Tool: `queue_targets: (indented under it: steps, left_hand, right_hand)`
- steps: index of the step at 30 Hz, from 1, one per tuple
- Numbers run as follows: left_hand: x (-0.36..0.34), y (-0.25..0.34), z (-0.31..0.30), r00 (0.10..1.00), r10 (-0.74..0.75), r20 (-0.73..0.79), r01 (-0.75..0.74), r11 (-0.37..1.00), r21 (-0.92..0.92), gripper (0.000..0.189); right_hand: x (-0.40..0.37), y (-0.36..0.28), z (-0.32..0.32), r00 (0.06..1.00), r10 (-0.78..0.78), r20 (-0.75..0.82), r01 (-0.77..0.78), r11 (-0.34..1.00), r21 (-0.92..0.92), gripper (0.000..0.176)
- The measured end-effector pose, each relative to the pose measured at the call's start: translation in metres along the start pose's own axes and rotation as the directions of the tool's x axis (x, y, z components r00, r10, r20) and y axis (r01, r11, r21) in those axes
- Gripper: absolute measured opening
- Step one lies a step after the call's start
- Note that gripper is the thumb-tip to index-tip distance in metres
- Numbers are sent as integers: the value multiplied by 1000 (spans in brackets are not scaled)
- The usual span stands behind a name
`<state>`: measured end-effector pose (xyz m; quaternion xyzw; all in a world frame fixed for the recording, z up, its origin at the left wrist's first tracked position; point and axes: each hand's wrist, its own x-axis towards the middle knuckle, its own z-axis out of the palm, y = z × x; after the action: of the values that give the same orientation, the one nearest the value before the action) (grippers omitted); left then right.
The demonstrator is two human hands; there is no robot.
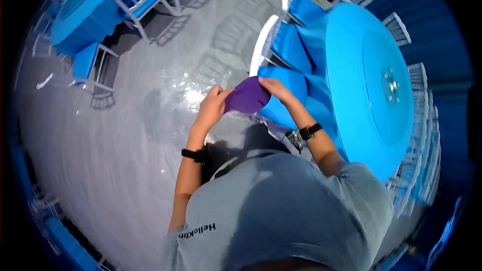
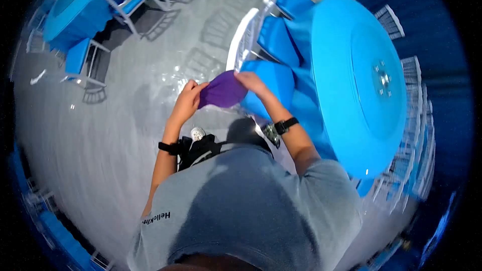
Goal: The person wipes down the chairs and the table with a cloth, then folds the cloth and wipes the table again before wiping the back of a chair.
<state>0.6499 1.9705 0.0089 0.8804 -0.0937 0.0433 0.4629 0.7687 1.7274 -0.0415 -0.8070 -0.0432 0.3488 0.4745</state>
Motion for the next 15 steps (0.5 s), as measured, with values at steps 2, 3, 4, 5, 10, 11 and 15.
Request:
queue_targets:
  steps: [2, 3, 4, 5, 10, 11, 15]
  left_hand:
    - [12, -3, -15, 996, 78, 49, -77, 997, -22, 43]
    - [19, -8, -21, 987, 150, 62, -150, 989, 3, 42]
    - [27, -11, -26, 972, 219, 78, -222, 975, 28, 41]
    - [35, -15, -28, 964, 250, 90, -256, 965, 52, 38]
    - [102, -25, -37, 872, 482, 85, -481, 876, -24, 31]
    - [116, -26, -34, 838, 543, 50, -544, 839, -3, 30]
    - [160, -30, -25, 730, 678, 87, -683, 728, 53, 27]
  right_hand:
    - [-20, -14, 3, 969, 166, -181, -78, 907, 414, 37]
    - [-21, -7, 1, 951, 121, -286, -16, 939, 344, 33]
    - [-24, -2, -2, 940, 147, -309, -25, 930, 366, 33]
    - [-25, 7, -2, 905, 70, -419, -43, 996, 75, 33]
    - [-30, -21, 37, 740, -221, -635, 154, 975, -161, 64]
    - [-26, -33, 54, 789, -189, -584, 154, 982, -110, 74]
    - [13, -41, 90, 610, -423, -670, -31, 832, -554, 75]
